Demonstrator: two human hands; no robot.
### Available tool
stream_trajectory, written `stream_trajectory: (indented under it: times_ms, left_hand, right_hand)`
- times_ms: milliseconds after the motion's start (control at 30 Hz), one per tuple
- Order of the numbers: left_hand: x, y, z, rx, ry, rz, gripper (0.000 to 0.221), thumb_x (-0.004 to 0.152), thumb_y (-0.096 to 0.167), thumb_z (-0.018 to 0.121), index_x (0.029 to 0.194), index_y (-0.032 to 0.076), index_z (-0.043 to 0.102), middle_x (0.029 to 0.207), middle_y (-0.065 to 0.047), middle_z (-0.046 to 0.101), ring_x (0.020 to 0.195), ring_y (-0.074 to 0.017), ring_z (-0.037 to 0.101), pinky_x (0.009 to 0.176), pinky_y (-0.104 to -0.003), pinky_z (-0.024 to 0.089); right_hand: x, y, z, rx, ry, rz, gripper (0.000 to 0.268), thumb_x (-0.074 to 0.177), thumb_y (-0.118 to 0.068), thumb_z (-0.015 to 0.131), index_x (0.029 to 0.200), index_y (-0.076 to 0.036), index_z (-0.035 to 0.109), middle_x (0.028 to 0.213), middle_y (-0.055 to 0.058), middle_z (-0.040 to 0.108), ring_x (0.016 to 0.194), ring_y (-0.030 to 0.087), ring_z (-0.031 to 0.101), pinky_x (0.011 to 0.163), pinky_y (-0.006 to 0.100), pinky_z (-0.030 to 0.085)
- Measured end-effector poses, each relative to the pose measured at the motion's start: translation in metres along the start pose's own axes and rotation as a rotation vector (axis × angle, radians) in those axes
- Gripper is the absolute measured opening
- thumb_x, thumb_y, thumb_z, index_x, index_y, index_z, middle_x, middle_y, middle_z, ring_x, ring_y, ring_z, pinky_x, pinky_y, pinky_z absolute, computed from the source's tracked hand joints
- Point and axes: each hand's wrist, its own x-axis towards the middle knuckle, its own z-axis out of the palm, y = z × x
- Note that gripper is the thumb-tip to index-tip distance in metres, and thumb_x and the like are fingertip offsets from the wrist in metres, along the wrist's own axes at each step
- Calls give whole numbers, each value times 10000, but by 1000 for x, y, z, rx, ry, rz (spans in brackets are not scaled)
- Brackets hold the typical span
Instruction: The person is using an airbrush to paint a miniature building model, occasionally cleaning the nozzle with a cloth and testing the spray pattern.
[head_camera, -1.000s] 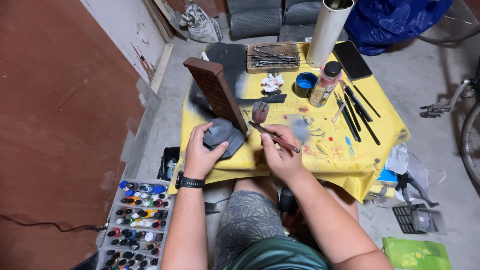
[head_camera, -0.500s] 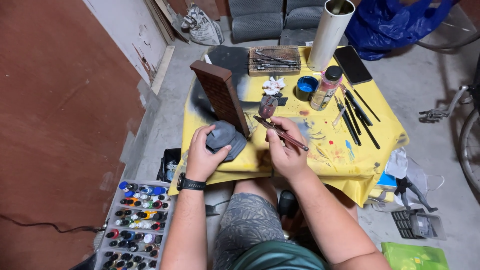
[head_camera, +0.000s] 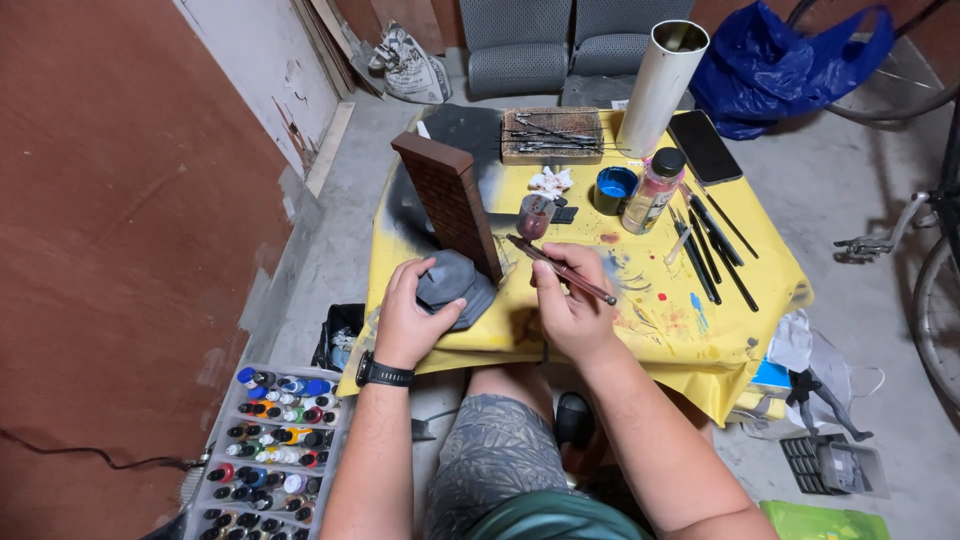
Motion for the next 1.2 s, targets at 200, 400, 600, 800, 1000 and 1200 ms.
stream_trajectory:
  times_ms: [200,400,600,800,1000,1200]
  left_hand:
    - [0,-1,0,3,5,21,731,687,286,886,1323,59,606,1297,-153,598,1234,-389,599,1050,-500,493]
    - [0,-4,2,14,19,38,734,677,281,891,1319,66,609,1292,-154,602,1229,-388,602,1043,-497,498]
    - [-1,0,1,9,17,28,728,674,273,891,1315,68,612,1291,-151,603,1229,-387,602,1045,-498,494]
    - [0,0,1,13,10,19,734,673,278,892,1316,62,611,1291,-153,602,1232,-385,602,1047,-500,493]
    - [-1,2,0,8,13,24,731,673,271,891,1318,67,613,1295,-157,601,1237,-390,598,1051,-499,491]
    - [0,0,2,5,8,21,740,675,262,891,1327,60,605,1311,-167,590,1246,-392,593,1058,-496,489]
  right_hand:
    - [3,-3,1,-15,-9,8,169,971,22,675,1136,23,641,664,121,689,551,183,610,569,311,531]
    - [14,-8,5,0,8,-10,162,961,35,688,1117,37,645,654,128,685,551,188,623,566,318,535]
    - [22,-11,7,17,13,-40,158,959,48,683,1112,52,646,650,116,677,559,176,623,574,309,540]
    - [29,-15,11,28,26,-71,167,945,68,691,1104,62,643,639,124,680,546,189,630,566,312,541]
    - [44,-25,15,56,28,-104,156,961,78,663,1114,70,631,651,133,668,536,174,594,547,299,518]
    - [48,-24,11,96,65,-108,182,968,57,664,1145,72,624,645,114,652,515,141,570,527,267,497]
